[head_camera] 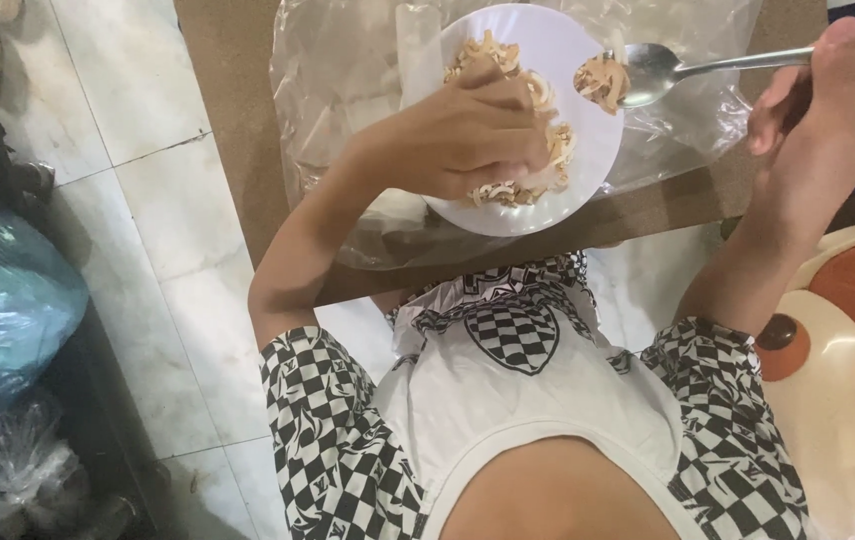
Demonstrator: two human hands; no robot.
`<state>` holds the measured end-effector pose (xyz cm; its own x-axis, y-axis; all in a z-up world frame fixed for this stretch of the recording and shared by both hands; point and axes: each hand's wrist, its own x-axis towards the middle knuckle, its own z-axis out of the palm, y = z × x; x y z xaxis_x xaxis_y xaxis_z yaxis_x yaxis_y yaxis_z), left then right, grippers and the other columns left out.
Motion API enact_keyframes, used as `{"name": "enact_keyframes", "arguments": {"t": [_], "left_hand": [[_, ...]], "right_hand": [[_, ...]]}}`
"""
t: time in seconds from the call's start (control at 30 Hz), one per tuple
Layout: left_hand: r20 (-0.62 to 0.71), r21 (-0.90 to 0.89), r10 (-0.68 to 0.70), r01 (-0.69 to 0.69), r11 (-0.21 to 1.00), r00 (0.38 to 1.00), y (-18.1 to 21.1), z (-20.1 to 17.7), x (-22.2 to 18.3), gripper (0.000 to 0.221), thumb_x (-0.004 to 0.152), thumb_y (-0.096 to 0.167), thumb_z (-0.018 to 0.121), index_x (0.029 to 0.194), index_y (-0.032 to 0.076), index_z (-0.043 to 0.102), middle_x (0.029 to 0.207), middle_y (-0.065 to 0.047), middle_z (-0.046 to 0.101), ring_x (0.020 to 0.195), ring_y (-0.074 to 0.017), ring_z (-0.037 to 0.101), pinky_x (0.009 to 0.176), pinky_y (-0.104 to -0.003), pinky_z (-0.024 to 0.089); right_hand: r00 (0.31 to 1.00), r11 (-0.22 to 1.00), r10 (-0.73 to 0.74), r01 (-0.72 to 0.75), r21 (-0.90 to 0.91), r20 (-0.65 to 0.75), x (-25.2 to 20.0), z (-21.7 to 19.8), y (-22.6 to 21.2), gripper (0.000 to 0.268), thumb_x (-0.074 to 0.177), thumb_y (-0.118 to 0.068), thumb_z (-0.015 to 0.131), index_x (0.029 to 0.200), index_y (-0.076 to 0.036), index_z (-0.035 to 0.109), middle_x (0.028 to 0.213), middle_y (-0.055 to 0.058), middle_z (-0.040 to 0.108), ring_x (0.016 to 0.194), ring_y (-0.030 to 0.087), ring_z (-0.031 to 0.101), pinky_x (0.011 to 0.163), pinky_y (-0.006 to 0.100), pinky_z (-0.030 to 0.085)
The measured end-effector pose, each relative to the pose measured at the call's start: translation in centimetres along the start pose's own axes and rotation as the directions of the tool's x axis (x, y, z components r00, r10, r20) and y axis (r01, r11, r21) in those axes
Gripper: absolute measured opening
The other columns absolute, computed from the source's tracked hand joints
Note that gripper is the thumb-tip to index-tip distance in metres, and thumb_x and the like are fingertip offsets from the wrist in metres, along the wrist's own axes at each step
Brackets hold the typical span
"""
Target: Bagging shredded food into small plastic bags using a spoon and hands
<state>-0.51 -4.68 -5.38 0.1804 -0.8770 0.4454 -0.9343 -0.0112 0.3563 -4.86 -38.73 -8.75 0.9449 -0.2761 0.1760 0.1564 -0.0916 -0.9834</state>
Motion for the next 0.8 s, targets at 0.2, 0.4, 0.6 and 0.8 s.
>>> {"name": "enact_keyframes", "arguments": {"t": [0.2, 0.4, 0.6, 0.8], "left_hand": [[-0.014, 0.243, -0.06, 0.061, 0.968, 0.998, -0.4, 0.0, -0.4, 0.021, 0.101, 0.003, 0.053, 0.104, 0.024, 0.053, 0.114, -0.001, 0.054, 0.102, -0.0244, 0.037, 0.087, -0.041, 0.023], [-0.037, 0.387, -0.039, 0.05, 0.921, 0.999, -1.1, 0.1, -0.9, 0.02, 0.105, 0.011, 0.053, 0.111, 0.03, 0.048, 0.12, -0.002, 0.052, 0.105, -0.0257, 0.04, 0.088, -0.043, 0.025], [-0.072, 0.272, -0.045, 0.063, 0.96, 0.996, -1.1, -0.1, -1.0, 0.009, 0.112, 0.015, 0.048, 0.11, 0.024, 0.051, 0.12, -0.007, 0.045, 0.104, -0.0276, 0.035, 0.089, -0.046, 0.029], [-0.161, 0.281, -0.001, 0.046, 0.959, 0.987, -0.4, -1.5, -0.3, 0.021, 0.115, 0.021, 0.036, 0.098, 0.022, 0.049, 0.113, -0.006, 0.046, 0.098, -0.0231, 0.038, 0.084, -0.041, 0.026]], "right_hand": [[0.994, 0.999, 0.052, -0.053, -0.012, -0.092, -1.2, 1.2, -2.1, 0.057, 0.118, -0.043, 0.06, 0.076, -0.007, 0.046, 0.067, 0.009, 0.051, 0.048, 0.015, 0.044, 0.046, 0.026, 0.026], [0.996, 0.997, 0.083, -0.083, 0.0, -0.041, -1.7, 0.3, -1.1, 0.04, 0.118, -0.04, 0.054, 0.094, -0.008, 0.05, 0.073, 0.01, 0.056, 0.046, 0.016, 0.044, 0.04, 0.025, 0.022], [0.997, 0.986, 0.023, -0.011, -0.166, 0.07, -3.0, 1.9, -3.9, 0.06, 0.128, -0.032, 0.043, 0.08, 0.001, 0.055, 0.058, 0.011, 0.043, 0.048, 0.014, 0.039, 0.052, 0.024, 0.027], [0.997, 0.989, 0.014, -0.002, -0.145, 0.082, -2.8, 1.4, -2.6, 0.063, 0.126, -0.039, 0.048, 0.079, 0.002, 0.054, 0.059, 0.008, 0.04, 0.049, 0.016, 0.044, 0.049, 0.024, 0.028]]}}
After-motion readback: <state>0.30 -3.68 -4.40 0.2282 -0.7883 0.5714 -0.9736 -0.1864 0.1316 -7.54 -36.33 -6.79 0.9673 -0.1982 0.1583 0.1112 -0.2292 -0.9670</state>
